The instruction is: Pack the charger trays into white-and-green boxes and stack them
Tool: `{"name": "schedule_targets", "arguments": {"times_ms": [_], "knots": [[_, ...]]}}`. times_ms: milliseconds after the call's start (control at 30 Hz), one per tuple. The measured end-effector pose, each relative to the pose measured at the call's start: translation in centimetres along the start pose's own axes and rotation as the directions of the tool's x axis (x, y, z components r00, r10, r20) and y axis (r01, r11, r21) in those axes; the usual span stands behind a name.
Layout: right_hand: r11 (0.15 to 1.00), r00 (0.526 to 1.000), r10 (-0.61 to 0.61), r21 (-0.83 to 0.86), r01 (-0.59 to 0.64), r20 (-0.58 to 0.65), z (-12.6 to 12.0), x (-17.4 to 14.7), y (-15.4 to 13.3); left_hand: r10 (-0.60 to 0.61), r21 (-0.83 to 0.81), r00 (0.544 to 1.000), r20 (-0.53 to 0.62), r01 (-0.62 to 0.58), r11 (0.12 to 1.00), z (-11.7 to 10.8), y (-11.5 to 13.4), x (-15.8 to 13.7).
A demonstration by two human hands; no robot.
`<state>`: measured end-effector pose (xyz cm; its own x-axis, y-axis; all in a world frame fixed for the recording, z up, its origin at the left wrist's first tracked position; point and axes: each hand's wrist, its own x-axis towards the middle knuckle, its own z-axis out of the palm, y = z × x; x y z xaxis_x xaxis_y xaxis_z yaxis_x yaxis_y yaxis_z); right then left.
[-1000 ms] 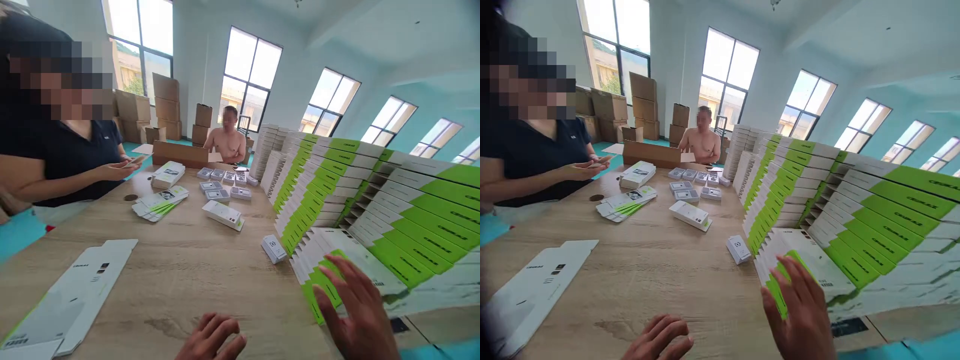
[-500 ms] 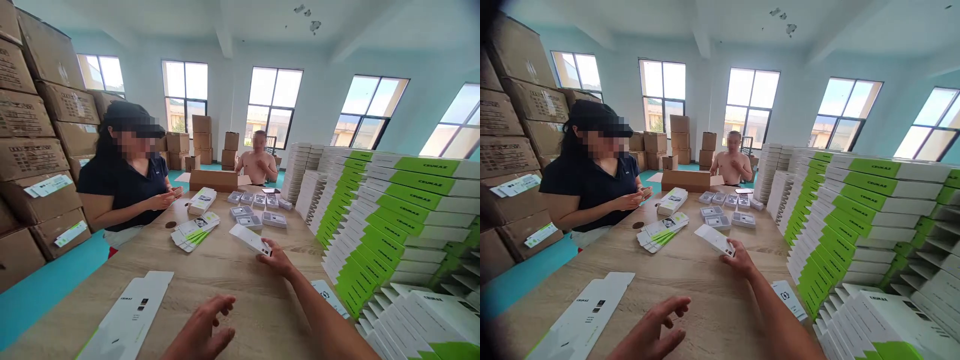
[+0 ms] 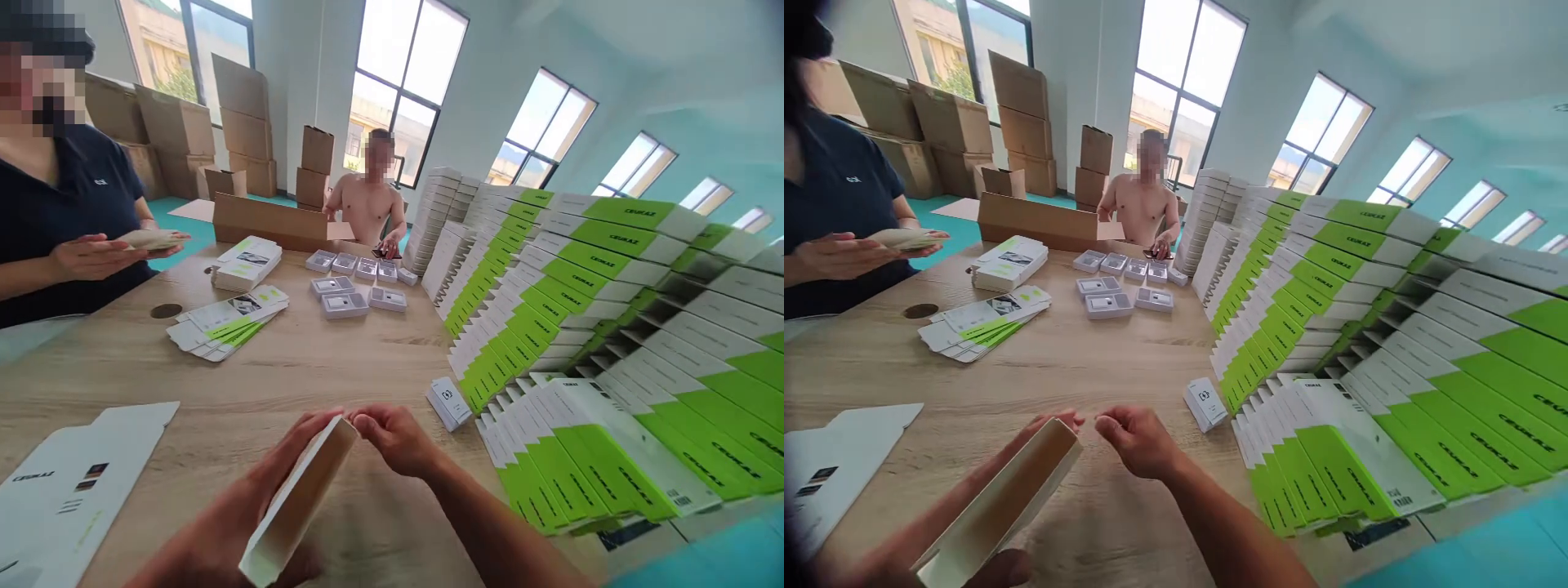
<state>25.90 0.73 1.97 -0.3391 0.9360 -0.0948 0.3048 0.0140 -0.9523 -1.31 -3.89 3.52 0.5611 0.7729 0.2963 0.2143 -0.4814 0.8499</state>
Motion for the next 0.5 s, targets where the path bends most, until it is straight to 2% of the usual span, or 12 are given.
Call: {"name": "schedule_targets", "arguments": {"times_ms": [33,100,167,233,333,500], "knots": [[0.995,0.992,0.003,-0.102,-0.016,-0.129,-1.8,-1.2,0.0,0.002,0.053,0.997,-0.077,0.002,0.999,0.3,0.0,-0.2],[0.949,0.929,-0.007,-0.295,-0.111,-0.37,-5.4,-3.7,0.2,0.007,0.152,0.979,-0.203,0.025,0.988,0.4,0.2,-0.4],[0.882,0.859,-0.019,-0.414,-0.227,-0.511,-8.2,-5.4,0.9,0.027,0.238,0.96,-0.279,0.041,0.97,0.0,0.6,-0.2],[0.815,0.823,-0.02,-0.486,-0.315,-0.567,-9.5,-6.1,1.8,0.042,0.294,0.952,-0.304,0.052,0.955,-0.5,1.0,0.1],[0.746,0.815,-0.02,-0.551,-0.373,-0.579,-9.4,-6.1,2.8,0.056,0.321,0.958,-0.28,0.038,0.946,-1.1,1.4,0.3],[0.722,0.819,0.013,-0.561,-0.405,-0.574,-9.2,-6.3,2.6,0.045,0.251,0.944,-0.328,0.041,0.967,-0.9,1.7,0.4]]}}
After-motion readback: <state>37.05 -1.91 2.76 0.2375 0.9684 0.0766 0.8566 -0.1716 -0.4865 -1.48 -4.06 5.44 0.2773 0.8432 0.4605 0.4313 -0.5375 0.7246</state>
